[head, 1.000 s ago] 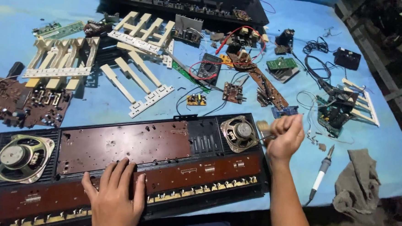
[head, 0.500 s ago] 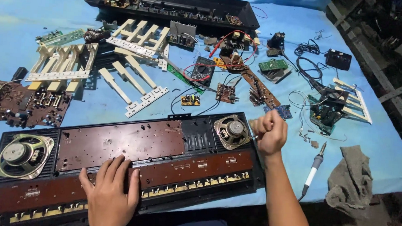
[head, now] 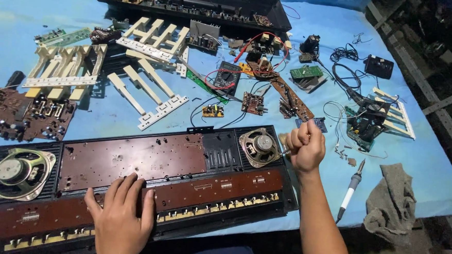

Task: The person cleans the internal components of a disassembled electronic device using a brush. They scrub the speaker cone and surrounding metal chassis, then remove the speaker and place it on the table. The person then uses their fingers to wipe dust from the speaker mounting area.

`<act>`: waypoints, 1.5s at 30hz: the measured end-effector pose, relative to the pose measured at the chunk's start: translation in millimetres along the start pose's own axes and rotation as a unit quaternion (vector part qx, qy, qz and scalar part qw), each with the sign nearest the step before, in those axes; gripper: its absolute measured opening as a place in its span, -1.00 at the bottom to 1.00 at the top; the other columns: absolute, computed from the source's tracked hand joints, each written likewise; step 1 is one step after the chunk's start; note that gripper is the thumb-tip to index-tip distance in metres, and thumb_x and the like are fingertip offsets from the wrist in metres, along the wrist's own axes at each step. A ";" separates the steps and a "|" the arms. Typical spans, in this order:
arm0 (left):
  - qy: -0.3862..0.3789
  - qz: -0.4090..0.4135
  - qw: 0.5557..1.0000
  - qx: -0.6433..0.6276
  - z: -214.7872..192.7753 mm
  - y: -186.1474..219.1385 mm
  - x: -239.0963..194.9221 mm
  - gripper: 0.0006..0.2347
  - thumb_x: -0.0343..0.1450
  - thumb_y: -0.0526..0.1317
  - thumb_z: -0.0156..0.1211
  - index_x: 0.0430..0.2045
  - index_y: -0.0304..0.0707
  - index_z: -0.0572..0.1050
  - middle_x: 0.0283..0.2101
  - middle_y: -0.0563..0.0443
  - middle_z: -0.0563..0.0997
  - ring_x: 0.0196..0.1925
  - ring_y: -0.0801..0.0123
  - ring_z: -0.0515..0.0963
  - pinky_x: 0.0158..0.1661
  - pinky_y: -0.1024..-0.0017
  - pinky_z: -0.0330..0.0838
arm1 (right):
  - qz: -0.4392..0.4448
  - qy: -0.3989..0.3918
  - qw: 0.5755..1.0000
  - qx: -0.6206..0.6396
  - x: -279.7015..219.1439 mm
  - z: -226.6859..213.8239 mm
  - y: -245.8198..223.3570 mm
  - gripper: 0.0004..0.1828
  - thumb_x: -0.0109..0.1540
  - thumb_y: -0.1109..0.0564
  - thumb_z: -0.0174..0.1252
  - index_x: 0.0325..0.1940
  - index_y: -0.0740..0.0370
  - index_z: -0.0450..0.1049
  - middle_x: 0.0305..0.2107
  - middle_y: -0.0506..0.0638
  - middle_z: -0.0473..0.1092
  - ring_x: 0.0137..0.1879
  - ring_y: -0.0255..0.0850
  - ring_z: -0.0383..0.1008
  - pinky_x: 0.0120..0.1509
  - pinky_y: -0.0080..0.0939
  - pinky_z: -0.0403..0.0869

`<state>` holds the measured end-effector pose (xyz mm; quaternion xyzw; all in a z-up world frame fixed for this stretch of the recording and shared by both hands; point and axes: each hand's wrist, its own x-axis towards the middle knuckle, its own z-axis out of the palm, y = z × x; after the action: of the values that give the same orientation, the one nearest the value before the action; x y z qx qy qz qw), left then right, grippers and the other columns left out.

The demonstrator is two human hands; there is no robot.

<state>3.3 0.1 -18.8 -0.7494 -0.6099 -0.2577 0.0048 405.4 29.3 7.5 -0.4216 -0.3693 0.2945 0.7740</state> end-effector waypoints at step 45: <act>0.011 0.022 1.000 0.011 -7.8 3.4 2.1 -0.72 0.45 -0.12 0.20 -0.06 -0.25 0.67 0.13 -0.03 0.69 0.21 0.22 0.59 0.45 -0.19 0.03 | -0.020 0.013 1.000 -0.016 -2.4 11.7 -3.8 -0.59 0.47 -0.14 -0.26 -0.38 0.08 0.13 -0.64 -0.17 0.04 -0.52 -0.37 -0.05 -0.39 -0.33 0.08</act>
<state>3.8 -1.4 -10.2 -0.7596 -0.5961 -0.2588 0.0255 395.0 30.6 14.4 -0.4301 -0.3724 0.2679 0.7776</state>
